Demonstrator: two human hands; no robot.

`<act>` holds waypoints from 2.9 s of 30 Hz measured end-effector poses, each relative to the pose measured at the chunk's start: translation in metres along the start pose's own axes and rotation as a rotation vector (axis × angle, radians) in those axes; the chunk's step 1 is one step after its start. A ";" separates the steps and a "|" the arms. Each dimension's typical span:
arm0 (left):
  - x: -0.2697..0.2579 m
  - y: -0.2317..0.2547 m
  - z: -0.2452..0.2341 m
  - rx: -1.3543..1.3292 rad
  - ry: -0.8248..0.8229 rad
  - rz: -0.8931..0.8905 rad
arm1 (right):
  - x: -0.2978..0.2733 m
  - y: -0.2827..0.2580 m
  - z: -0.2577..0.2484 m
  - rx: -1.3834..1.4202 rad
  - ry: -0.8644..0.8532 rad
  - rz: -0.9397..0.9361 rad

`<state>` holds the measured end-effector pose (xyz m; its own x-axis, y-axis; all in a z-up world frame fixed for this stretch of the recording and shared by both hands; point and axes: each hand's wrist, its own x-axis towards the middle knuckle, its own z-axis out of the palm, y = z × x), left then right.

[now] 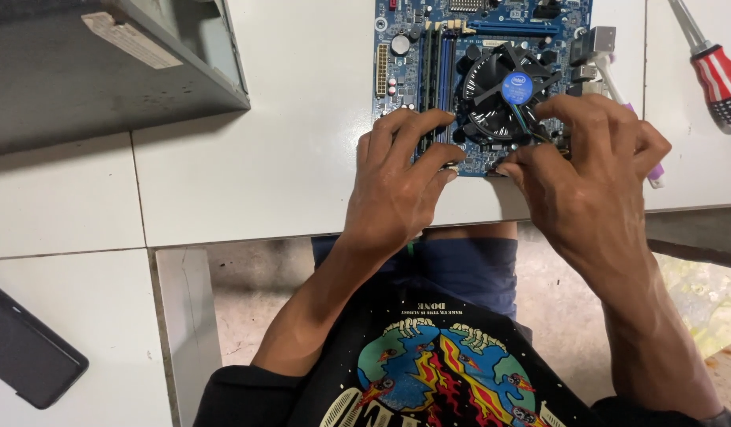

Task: A person is using a toothbrush to clean dust from a computer motherboard on a repair bench.

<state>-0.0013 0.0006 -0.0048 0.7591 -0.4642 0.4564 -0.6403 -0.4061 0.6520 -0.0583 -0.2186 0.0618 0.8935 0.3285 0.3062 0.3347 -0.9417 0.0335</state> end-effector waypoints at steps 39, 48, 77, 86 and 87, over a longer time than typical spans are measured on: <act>0.003 0.004 -0.002 0.055 0.004 0.005 | -0.001 -0.020 -0.009 -0.329 -0.075 0.001; 0.006 0.005 -0.005 0.115 0.024 0.006 | 0.004 -0.021 -0.007 -0.263 -0.121 0.030; 0.006 0.008 -0.011 0.012 -0.024 -0.011 | -0.017 -0.054 0.029 0.682 0.240 0.764; 0.003 0.005 -0.006 0.013 -0.040 -0.011 | -0.024 -0.017 0.016 0.752 0.084 0.528; 0.002 0.004 -0.005 0.006 -0.041 -0.014 | -0.024 -0.015 0.017 0.562 0.086 0.396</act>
<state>-0.0015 0.0020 0.0020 0.7627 -0.4901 0.4221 -0.6305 -0.4175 0.6544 -0.0796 -0.2116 0.0380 0.9612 -0.0609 0.2689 0.1136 -0.8013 -0.5874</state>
